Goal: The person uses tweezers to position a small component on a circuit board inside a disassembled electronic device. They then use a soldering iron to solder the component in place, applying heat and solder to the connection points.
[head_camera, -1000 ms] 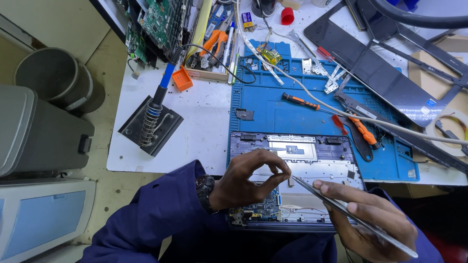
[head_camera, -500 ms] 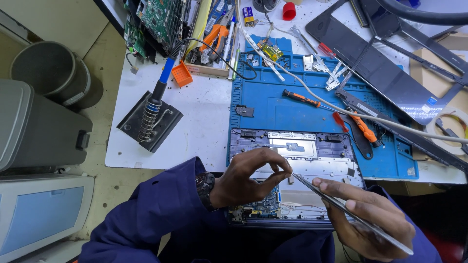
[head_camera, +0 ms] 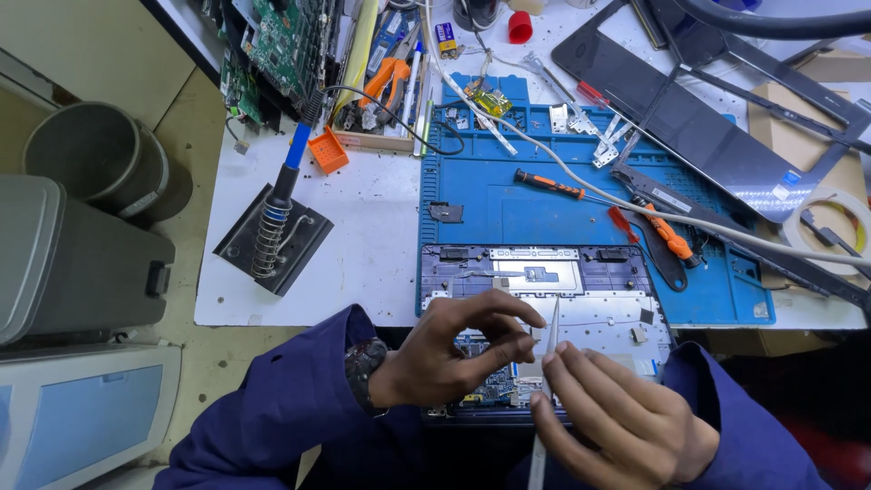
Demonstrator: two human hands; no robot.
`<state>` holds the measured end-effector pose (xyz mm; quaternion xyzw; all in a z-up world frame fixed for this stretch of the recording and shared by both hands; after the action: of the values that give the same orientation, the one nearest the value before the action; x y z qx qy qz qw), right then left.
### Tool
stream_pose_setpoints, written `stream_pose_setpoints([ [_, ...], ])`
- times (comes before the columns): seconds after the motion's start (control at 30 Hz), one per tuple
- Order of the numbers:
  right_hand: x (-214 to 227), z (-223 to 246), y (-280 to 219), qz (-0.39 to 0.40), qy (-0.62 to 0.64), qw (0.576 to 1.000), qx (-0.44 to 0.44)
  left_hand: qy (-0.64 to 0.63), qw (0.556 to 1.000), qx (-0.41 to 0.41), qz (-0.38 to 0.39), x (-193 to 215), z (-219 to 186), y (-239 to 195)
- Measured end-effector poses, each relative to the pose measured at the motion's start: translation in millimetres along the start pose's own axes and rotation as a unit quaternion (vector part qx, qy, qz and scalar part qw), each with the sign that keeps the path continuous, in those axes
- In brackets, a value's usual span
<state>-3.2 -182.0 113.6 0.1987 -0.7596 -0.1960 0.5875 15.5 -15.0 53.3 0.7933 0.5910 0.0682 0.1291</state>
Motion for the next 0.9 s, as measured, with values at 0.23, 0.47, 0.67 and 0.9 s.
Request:
stream_pose_setpoints([
  [0.23, -10, 9, -8, 0.064, -0.09, 0.991, 0.07, -0.042, 0.998, 0.007, 0.053, -10, 4, 0],
  [0.47, -20, 13, -15, 0.06, -0.11, 0.988, 0.088, -0.054, 0.995, 0.051, 0.061, -10, 12, 0],
  [0.67, -31, 12, -26, 0.074, -0.114, 0.986, 0.094, -0.032, 0.995, 0.07, 0.058, -7, 4, 0],
  [0.9, -31, 8, -23, 0.1, -0.137, 0.982, 0.078, 0.156, 0.978, 0.035, 0.132, -9, -16, -6],
])
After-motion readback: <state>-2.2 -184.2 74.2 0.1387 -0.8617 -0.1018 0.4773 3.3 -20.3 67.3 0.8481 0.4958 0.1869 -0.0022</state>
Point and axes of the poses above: each hand's wrist, its own y-axis towards the middle knuckle, its own x-axis out of the back of the hand, z = x × y, the point moved 5 cm from there along y, towards the middle knuckle, and after that the axes turned 3 degrees about x, right-handed, at the moved point
